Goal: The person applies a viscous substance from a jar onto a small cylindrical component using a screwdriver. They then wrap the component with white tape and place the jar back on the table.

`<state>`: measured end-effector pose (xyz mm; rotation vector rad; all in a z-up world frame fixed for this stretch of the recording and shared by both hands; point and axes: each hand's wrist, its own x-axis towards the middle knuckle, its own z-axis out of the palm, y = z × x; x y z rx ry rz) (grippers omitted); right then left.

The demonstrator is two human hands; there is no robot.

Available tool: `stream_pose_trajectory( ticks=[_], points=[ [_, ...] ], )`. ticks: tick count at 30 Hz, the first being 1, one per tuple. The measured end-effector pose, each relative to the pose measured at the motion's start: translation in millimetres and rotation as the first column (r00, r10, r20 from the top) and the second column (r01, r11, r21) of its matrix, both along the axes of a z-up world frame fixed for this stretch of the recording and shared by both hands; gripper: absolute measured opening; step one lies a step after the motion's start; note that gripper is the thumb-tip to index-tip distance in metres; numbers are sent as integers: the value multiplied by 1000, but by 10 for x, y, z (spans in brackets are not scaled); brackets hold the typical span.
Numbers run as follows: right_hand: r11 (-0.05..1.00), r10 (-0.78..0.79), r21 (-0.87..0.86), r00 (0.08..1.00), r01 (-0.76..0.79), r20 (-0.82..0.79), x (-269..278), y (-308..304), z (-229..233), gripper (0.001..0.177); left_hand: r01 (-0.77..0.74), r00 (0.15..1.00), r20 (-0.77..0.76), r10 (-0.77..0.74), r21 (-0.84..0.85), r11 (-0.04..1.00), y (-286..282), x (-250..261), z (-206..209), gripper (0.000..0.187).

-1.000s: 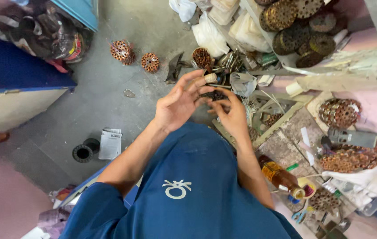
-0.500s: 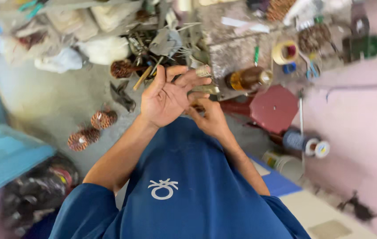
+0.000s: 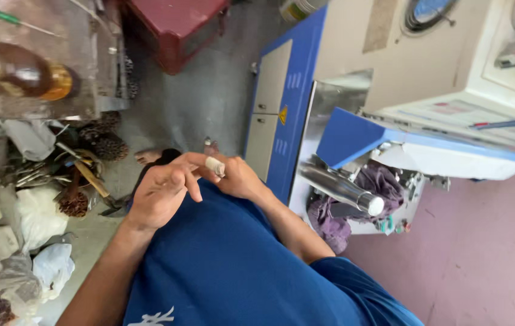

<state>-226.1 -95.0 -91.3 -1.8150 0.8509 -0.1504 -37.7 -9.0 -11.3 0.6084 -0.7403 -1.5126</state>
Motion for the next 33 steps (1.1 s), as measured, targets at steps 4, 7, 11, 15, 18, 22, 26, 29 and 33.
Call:
stream_pose_trajectory(
  ticks=[4, 7, 11, 15, 18, 22, 26, 29, 33],
  points=[
    [994, -66, 82, 997, 68, -34, -269, 210, -174, 21, 46, 987, 144, -71, 174, 984, 32, -301, -150, 21],
    [992, -34, 118, 998, 39, -46, -456, 248, -245, 26, 4, 974, 220, -58, 237, 972, 9, -467, -194, 18],
    [991, -7, 132, 999, 12, -43, -612, 147, -285, 31, -150, 907, 421, 20, 278, 949, 9, -512, -198, 17],
    [996, 9, 89, 999, -6, -31, -584, 19, -366, 31, -253, 899, 424, 110, 299, 920, 106, -420, -194, 34],
    [996, 52, 73, 999, -52, 7, -465, -90, -431, 29, -317, 901, 383, 206, 255, 913, 207, -331, -166, 64],
    [993, 96, 67, 995, -99, 37, -201, -222, -381, 31, -487, 829, 428, 361, 233, 842, 333, -247, -236, 77],
    [991, 128, 27, 991, -129, 49, 128, -357, -208, 35, -571, 771, 482, 416, 234, 787, 328, -75, -389, 36],
    [988, 153, 12, 987, -153, 42, 455, -440, 16, 32, -773, 468, 694, 547, 23, 634, 315, 151, -473, 80],
    [967, 190, -189, 976, -168, 103, 1138, -502, 572, 28, -873, 57, 823, 566, -234, 428, 262, 791, -622, 107]
  ],
)
